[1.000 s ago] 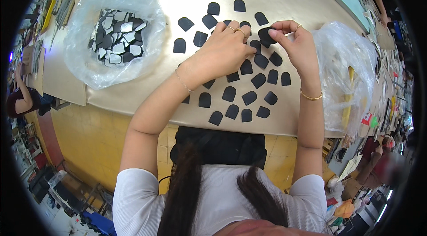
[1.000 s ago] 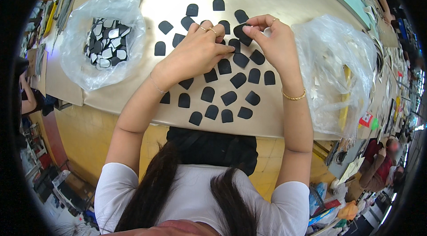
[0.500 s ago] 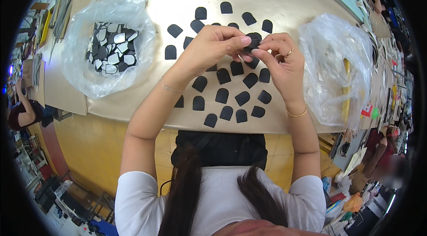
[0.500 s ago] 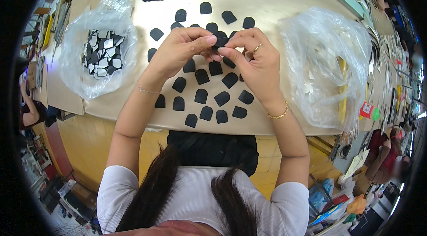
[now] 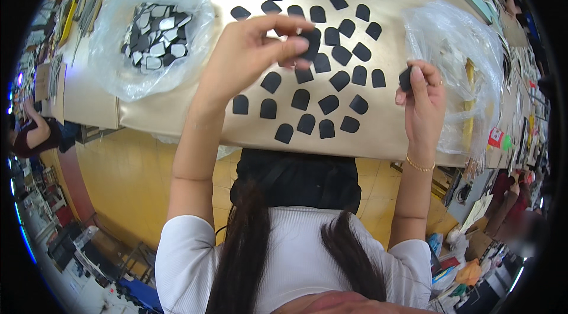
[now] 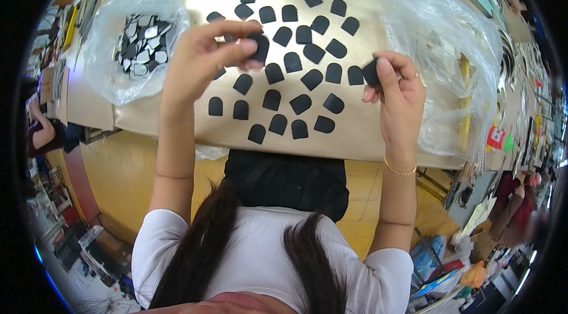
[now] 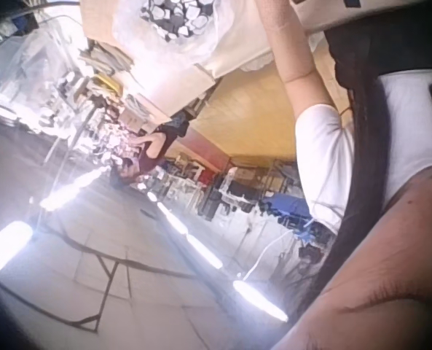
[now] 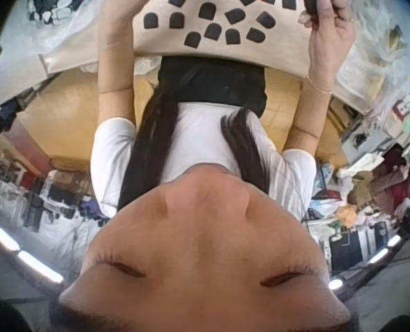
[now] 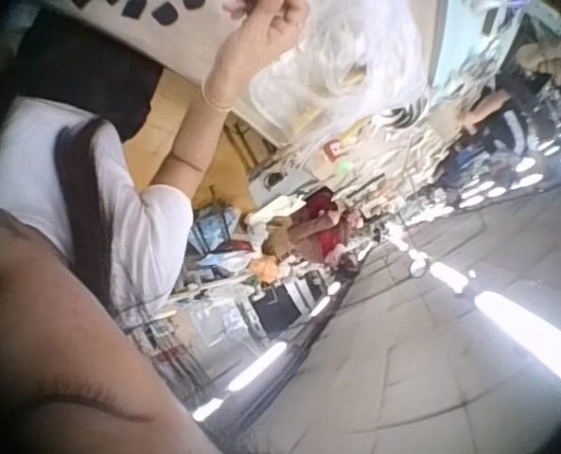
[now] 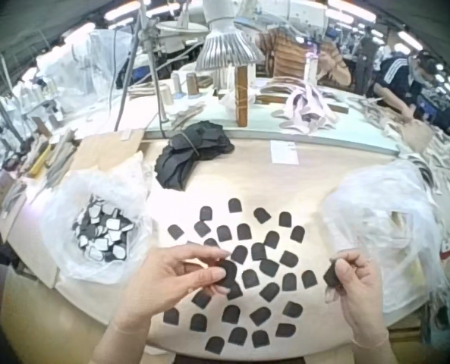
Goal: The person repeatedly picks up small black and white shoe components from a table and assembles them by hand. They place the assembled units back on the table in rows. The task continues throughout the clip with consistent handling of the same parts.
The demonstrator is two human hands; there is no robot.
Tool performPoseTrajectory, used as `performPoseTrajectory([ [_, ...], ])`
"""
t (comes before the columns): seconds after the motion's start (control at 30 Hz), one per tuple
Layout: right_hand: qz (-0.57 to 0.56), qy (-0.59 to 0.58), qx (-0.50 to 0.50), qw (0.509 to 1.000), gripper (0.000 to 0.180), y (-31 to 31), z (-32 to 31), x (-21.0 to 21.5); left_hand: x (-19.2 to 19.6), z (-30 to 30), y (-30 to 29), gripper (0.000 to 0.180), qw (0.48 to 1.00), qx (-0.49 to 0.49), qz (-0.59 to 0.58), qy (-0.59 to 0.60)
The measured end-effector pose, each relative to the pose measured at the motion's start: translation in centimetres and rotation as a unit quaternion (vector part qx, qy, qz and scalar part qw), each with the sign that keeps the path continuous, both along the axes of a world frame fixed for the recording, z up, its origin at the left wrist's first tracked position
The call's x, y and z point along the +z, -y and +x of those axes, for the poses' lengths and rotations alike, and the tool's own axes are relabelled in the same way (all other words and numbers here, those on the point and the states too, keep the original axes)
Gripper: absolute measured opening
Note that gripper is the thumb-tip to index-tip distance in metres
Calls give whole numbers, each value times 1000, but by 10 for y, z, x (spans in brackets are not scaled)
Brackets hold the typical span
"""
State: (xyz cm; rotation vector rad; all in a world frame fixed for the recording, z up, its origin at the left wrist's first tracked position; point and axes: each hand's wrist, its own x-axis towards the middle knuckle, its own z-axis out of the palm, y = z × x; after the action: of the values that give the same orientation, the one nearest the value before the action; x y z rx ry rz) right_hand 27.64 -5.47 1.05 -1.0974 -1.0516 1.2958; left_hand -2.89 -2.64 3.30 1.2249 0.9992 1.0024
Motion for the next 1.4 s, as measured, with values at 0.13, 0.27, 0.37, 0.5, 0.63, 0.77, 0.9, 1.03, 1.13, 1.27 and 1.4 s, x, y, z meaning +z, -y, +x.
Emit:
performPoseTrajectory([
  [0.13,-124,58,7,991,21,21,10,-3,-7,-22,69,25,985,24,-152,-81],
  [0.27,-79,132,114,982,19,22,0,-6,-29,-29,118,21,971,67,-212,-92],
  [0.37,-113,144,148,972,15,23,-14,1,-42,-31,136,22,964,104,-176,-170],
  [0.5,-86,257,213,939,11,19,-35,9,-48,-31,145,24,929,136,-83,-333],
  [0.63,-89,310,252,912,12,20,-27,16,-44,-28,145,24,912,184,-26,-365],
  [0.77,1,421,317,849,13,42,-20,3,-41,-16,143,21,917,172,11,-360],
  [0.9,44,503,265,821,16,60,-25,-16,-43,13,146,19,938,134,86,-308],
  [1.03,55,424,129,895,22,63,-17,-14,-43,38,148,21,945,100,114,-289],
  [1.13,-11,296,76,952,20,67,-2,-7,-43,54,145,25,933,69,191,-298],
  [1.27,-82,92,183,975,20,75,4,-10,-44,74,142,28,941,44,203,-267],
  [1.4,-101,-5,165,981,29,81,-2,-14,-45,81,141,34,945,34,201,-255],
])
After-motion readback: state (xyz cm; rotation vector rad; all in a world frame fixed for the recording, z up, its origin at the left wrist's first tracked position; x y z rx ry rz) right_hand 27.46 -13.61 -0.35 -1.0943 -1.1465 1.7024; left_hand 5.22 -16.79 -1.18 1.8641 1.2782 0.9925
